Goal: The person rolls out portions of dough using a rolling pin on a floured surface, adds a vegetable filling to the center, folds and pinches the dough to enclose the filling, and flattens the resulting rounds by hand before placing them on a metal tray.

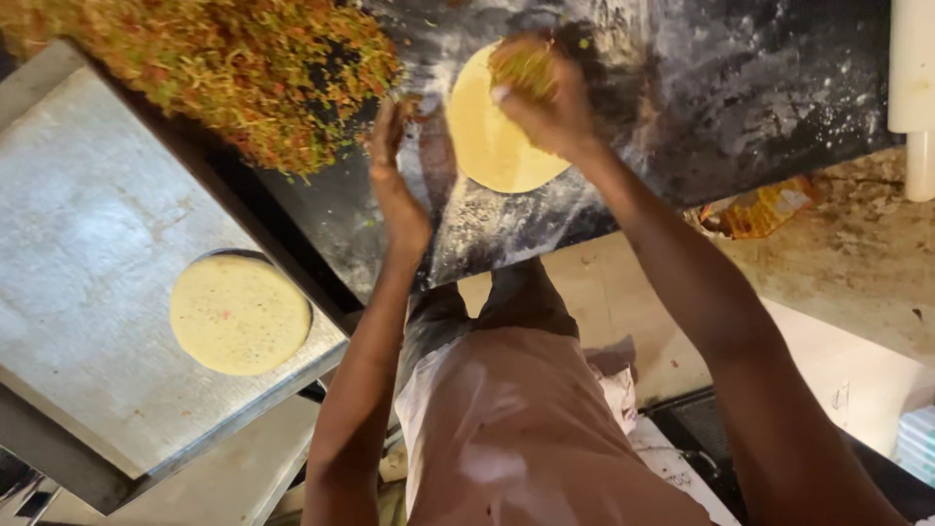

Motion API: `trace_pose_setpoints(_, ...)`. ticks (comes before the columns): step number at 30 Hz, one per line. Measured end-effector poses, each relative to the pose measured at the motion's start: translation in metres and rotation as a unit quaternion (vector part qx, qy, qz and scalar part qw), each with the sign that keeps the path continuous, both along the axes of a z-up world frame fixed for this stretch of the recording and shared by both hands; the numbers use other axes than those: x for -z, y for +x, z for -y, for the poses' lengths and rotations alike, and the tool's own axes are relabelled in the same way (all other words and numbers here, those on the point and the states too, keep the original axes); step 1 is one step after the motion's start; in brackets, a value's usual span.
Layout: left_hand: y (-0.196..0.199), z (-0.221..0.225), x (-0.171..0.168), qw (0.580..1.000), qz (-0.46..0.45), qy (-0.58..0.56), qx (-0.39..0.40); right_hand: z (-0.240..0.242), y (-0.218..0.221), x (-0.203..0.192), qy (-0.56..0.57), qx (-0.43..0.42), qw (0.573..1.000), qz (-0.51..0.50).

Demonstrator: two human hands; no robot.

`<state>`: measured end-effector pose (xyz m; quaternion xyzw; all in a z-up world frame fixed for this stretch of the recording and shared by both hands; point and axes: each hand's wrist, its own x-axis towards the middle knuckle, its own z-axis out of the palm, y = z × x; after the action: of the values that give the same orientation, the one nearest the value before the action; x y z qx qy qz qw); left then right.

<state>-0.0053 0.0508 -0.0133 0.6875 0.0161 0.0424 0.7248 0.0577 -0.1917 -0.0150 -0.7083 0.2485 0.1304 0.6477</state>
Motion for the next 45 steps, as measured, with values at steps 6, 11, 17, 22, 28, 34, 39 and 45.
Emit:
trace_pose_setpoints(6, 0.024, 0.055, 0.030, 0.998, 0.016, 0.006, 0.065, 0.000, -0.017, 0.015, -0.479, -0.299, 0.700, 0.437)
trace_pose_setpoints(11, 0.038, 0.086, 0.031, 0.977, -0.021, -0.188, 0.099, -0.002, -0.024, 0.008, -0.495, -0.378, 0.724, 0.295)
trace_pose_setpoints(17, 0.051, 0.102, 0.026, 0.990, -0.003, 0.090, 0.107, 0.041, -0.011, 0.023, -0.206, -0.294, 0.885, 0.298)
trace_pose_setpoints(22, 0.049, 0.104, 0.025, 0.978, 0.007, 0.176, 0.109, 0.027, -0.027, 0.035, -0.299, -0.285, 0.856, 0.310)
trace_pose_setpoints(28, 0.043, 0.081, 0.002, 0.978, 0.004, 0.139, 0.154, 0.036, -0.002, 0.004, -0.129, -0.229, 0.913, 0.311)
trace_pose_setpoints(34, 0.043, 0.050, -0.024, 0.971, -0.084, -0.004, 0.226, 0.013, 0.017, -0.030, -0.142, -0.067, 0.964, 0.214)
trace_pose_setpoints(39, 0.033, -0.015, -0.028, 0.996, -0.044, -0.051, 0.056, -0.078, 0.062, 0.005, -0.119, -0.159, 0.944, 0.262)
trace_pose_setpoints(45, -0.004, -0.103, 0.003, 0.973, -0.035, -0.143, -0.179, -0.226, 0.045, 0.068, -0.517, -0.304, 0.738, 0.309)
